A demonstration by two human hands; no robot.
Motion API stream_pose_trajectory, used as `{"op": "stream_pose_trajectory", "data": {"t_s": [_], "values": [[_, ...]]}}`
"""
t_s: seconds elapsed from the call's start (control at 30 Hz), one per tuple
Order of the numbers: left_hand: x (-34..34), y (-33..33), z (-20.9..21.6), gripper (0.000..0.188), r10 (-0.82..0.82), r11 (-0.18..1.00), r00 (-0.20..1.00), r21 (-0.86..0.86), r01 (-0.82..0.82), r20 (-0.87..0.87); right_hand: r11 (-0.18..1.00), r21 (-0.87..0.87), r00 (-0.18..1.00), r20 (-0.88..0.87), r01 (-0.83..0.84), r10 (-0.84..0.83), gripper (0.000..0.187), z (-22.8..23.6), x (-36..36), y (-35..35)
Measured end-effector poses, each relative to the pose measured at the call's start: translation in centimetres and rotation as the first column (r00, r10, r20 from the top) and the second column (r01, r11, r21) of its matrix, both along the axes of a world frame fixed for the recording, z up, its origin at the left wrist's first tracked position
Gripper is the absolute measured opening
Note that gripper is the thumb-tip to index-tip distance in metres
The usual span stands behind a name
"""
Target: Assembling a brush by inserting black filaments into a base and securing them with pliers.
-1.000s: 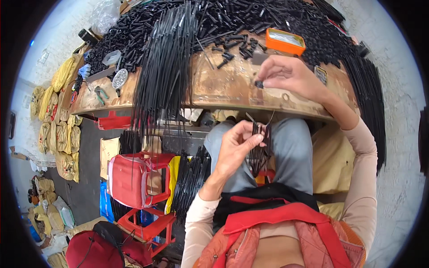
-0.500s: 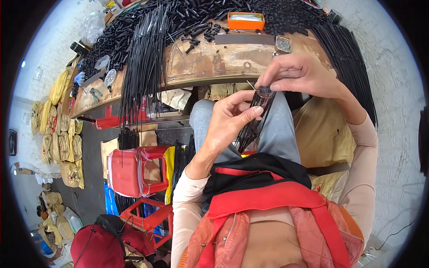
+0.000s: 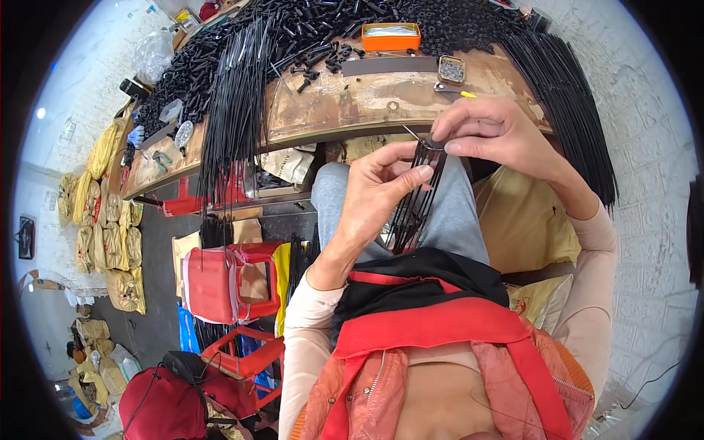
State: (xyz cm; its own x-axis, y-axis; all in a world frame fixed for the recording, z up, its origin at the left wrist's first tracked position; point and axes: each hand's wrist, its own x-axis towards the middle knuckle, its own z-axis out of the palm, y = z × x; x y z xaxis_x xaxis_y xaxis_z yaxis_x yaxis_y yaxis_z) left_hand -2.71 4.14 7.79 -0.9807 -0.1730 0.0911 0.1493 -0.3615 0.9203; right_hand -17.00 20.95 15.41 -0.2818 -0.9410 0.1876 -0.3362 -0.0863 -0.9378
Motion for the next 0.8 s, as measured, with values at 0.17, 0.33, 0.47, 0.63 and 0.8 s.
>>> {"op": "stream_pose_trajectory", "data": {"t_s": [0.17, 0.33, 0.47, 0.63, 0.8], "values": [[-0.2, 0.1, 0.2, 0.029, -0.014, 1.000, 1.000, 0.011, 0.014, -0.015, 0.997, 0.026, 0.996, 0.057, 0.074, -0.075, 0.016, -0.1, 0.2, 0.1], [-0.2, 0.1, 0.0, 0.029, -0.008, 1.000, 1.000, 0.017, 0.008, -0.024, 0.997, -0.038, 0.997, -0.010, 0.071, -0.071, 0.014, -0.6, 0.1, -0.3], [-0.3, 0.2, 0.1, 0.025, 0.009, 1.000, 0.999, 0.015, -0.008, -0.039, 0.995, -0.070, 0.997, -0.022, 0.077, -0.078, 0.013, -0.9, 0.2, -0.5], [-0.2, 0.8, 0.1, 0.023, 0.041, 0.999, 0.998, 0.017, -0.040, -0.042, 0.984, -0.135, 0.932, -0.327, 0.119, -0.157, 0.021, -0.5, 1.6, -0.7], [-0.9, 2.0, 0.0, 0.020, 0.064, 0.992, 0.997, 0.112, -0.060, -0.037, 0.964, -0.187, 0.953, -0.202, 0.187, -0.224, 0.024, -1.9, 1.1, 0.6]]}}
